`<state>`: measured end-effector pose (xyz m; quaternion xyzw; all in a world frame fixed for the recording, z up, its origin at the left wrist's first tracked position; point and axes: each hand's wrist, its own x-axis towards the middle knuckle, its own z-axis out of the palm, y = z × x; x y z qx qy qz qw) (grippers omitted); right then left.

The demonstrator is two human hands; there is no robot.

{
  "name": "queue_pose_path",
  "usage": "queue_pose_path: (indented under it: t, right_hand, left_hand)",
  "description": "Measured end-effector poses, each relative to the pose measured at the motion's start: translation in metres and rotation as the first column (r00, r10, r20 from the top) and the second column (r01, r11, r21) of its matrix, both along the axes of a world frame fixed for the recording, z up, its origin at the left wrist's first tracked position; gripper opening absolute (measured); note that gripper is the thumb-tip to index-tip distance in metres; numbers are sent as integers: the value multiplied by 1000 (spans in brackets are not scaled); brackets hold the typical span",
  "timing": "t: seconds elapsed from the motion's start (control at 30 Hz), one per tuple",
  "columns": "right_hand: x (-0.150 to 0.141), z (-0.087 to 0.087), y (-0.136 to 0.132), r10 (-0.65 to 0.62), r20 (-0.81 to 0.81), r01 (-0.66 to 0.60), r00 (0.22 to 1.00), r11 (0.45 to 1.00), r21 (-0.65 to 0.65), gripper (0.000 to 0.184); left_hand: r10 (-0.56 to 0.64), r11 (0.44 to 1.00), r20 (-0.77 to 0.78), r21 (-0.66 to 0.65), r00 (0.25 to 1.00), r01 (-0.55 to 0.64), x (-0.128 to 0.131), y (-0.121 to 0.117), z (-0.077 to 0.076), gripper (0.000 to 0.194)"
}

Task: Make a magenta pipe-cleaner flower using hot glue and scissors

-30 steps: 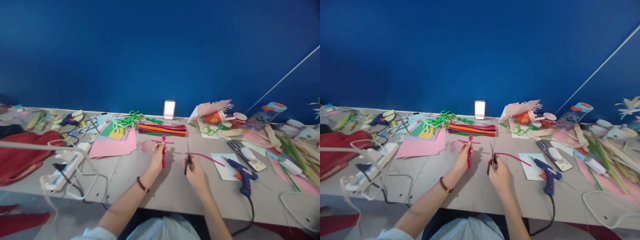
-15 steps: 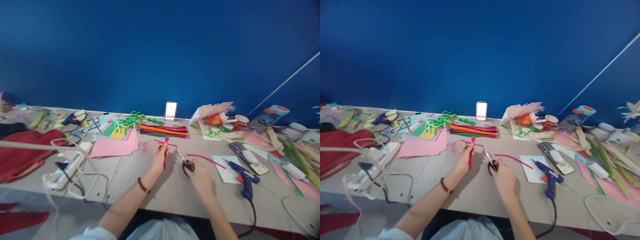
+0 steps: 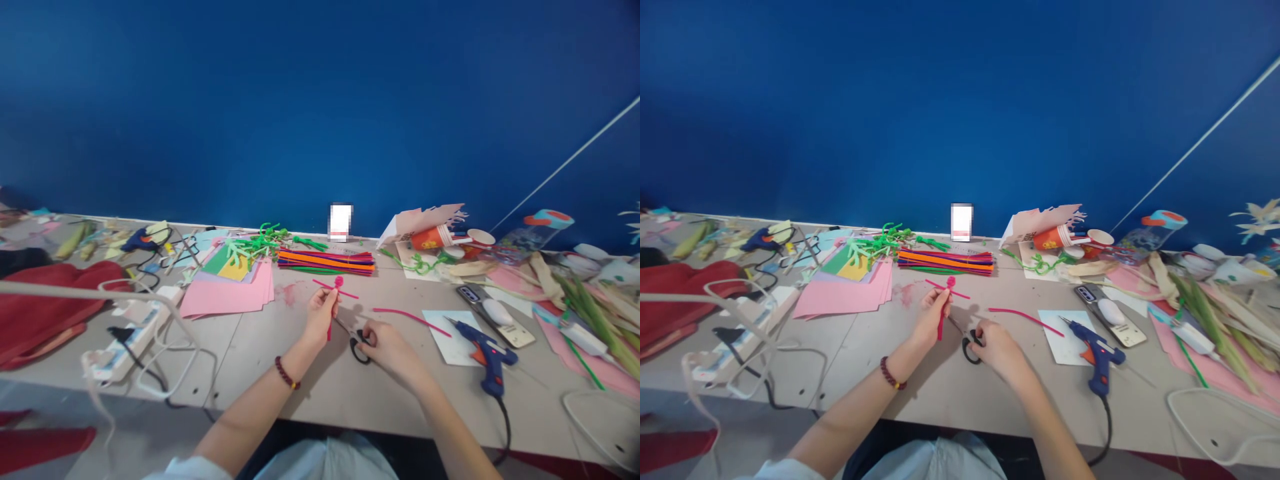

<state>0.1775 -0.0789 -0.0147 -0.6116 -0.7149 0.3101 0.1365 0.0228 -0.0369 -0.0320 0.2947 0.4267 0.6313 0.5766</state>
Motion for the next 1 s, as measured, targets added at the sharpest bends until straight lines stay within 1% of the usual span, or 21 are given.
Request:
queue_pose_path:
  t: [0.03,0.1,0.17,0.2,0.27,0.33,0.47,0.6,0.83,0.93,1.0]
  right_hand:
    - [1,7,1,30,-12,-30,999,1000,9,2]
    - [3,18,4,52,-54,-48,997,997,61,6]
    - [2,24,9,3,-141,18,990,989,149,14]
    - [1,25,12,-30,-188,69,982,976,204,17]
    - [-4,22,19,-72,-262,156,962,935,318,22]
    - [-12,15,25,-64,-300,185,952,900,395,26]
    - [-24,1,30,-1,-358,169,934,883,439,21]
    - [-24,-5,30,41,-395,169,918,861,480,19]
    - [-23,-9,28,5,-431,233,902,836,497,17]
    - [-25,-11,28,-9,-438,245,899,839,485,17]
    - [-26,-12,28,-32,-441,262,897,842,471,18]
  left_hand:
    - [-2,1000,-5,-2,1000,2,0,0,-1,33]
    - [-8,1000,-11,-10,1000,7,0,1,-3,33]
    - [-24,1000,-8,-20,1000,23,0,1,-4,32]
    - [-38,999,-8,-24,999,37,0,0,-4,32]
    - [-69,997,-8,-27,998,68,0,-1,-4,32]
    - [-100,994,0,-37,995,100,1,-2,-4,31]
    - [-150,985,34,-85,988,152,2,-4,-3,30]
    - [-180,975,66,-118,981,187,3,-6,-4,30]
    - [-170,973,93,-144,981,182,5,-7,-4,30]
    - [-150,978,82,-137,985,160,5,-5,-4,30]
    - [-115,982,76,-141,990,125,5,-5,-3,31]
